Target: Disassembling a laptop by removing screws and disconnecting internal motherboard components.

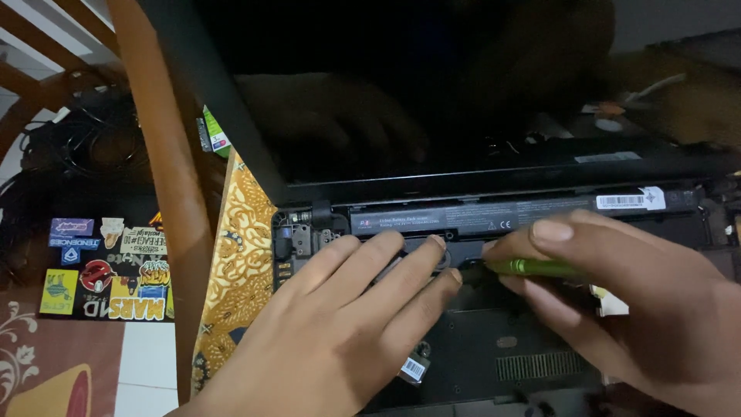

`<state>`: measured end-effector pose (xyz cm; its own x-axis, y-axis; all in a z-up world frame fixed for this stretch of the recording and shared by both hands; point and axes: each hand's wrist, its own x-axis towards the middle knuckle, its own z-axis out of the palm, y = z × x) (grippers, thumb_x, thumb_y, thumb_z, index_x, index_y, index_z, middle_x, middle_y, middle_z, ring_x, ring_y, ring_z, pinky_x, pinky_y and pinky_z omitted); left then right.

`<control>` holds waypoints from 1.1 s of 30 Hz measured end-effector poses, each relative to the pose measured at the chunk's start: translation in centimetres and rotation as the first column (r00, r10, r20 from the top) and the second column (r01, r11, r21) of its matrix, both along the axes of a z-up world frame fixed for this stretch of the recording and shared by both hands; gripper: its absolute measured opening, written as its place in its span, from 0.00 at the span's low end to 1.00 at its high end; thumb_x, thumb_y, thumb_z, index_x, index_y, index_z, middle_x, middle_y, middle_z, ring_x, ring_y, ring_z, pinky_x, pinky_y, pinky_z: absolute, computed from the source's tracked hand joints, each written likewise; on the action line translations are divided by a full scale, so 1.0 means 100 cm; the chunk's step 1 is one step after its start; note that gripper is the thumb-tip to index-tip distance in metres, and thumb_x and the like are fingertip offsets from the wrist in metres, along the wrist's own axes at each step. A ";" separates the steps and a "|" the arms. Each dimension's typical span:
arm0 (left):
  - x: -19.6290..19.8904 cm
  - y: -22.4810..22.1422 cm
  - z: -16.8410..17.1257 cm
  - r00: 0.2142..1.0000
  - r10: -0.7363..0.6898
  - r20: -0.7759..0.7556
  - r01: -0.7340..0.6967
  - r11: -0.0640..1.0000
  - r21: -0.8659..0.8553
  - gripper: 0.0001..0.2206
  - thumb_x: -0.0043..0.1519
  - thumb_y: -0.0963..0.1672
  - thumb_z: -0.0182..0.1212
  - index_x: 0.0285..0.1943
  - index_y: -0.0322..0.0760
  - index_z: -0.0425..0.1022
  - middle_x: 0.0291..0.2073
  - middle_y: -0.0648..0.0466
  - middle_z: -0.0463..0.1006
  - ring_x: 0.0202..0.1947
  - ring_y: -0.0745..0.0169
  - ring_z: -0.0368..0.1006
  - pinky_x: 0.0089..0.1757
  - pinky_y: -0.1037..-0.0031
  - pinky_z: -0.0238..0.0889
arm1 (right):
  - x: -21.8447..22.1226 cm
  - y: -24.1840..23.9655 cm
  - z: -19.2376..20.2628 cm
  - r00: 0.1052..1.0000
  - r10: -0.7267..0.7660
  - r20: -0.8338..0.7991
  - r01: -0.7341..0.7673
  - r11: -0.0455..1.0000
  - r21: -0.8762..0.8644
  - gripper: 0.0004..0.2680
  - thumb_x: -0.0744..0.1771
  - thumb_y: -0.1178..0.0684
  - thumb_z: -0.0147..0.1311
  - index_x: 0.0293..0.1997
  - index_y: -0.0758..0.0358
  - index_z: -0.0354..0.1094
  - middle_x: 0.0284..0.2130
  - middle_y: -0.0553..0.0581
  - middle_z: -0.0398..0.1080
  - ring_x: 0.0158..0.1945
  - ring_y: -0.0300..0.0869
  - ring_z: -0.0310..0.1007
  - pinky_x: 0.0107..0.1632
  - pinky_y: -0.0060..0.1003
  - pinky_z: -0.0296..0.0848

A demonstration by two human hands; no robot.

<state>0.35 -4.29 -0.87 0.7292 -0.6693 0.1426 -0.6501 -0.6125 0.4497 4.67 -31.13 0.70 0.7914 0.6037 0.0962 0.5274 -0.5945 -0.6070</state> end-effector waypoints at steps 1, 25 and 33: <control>0.000 0.000 0.000 1.000 0.000 0.001 0.000 1.000 0.000 0.38 0.65 0.62 0.42 0.71 0.31 0.66 0.67 0.41 0.65 0.64 0.39 0.58 0.56 0.52 0.51 | 0.000 0.001 0.000 1.000 0.000 0.001 0.000 1.000 0.000 0.28 0.61 0.60 0.59 0.69 0.55 0.51 0.50 0.60 0.76 0.56 0.49 0.82 0.64 0.49 0.80; -0.003 -0.013 -0.013 0.988 0.045 0.144 -0.074 0.977 0.200 0.43 0.59 0.69 0.55 0.78 0.49 0.61 0.72 0.54 0.63 0.66 0.50 0.58 0.55 0.57 0.53 | 0.006 -0.009 0.014 0.954 0.260 0.147 -0.264 0.964 0.011 0.20 0.72 0.57 0.48 0.73 0.65 0.48 0.39 0.53 0.71 0.38 0.46 0.63 0.40 0.41 0.66; -0.002 -0.008 -0.008 0.999 0.007 0.035 -0.012 0.989 0.151 0.39 0.62 0.65 0.57 0.75 0.44 0.63 0.71 0.47 0.62 0.68 0.43 0.55 0.57 0.50 0.48 | 0.018 -0.017 -0.001 0.970 0.233 0.072 -0.227 0.971 -0.073 0.36 0.62 0.60 0.66 0.76 0.47 0.42 0.42 0.51 0.73 0.41 0.42 0.78 0.39 0.36 0.74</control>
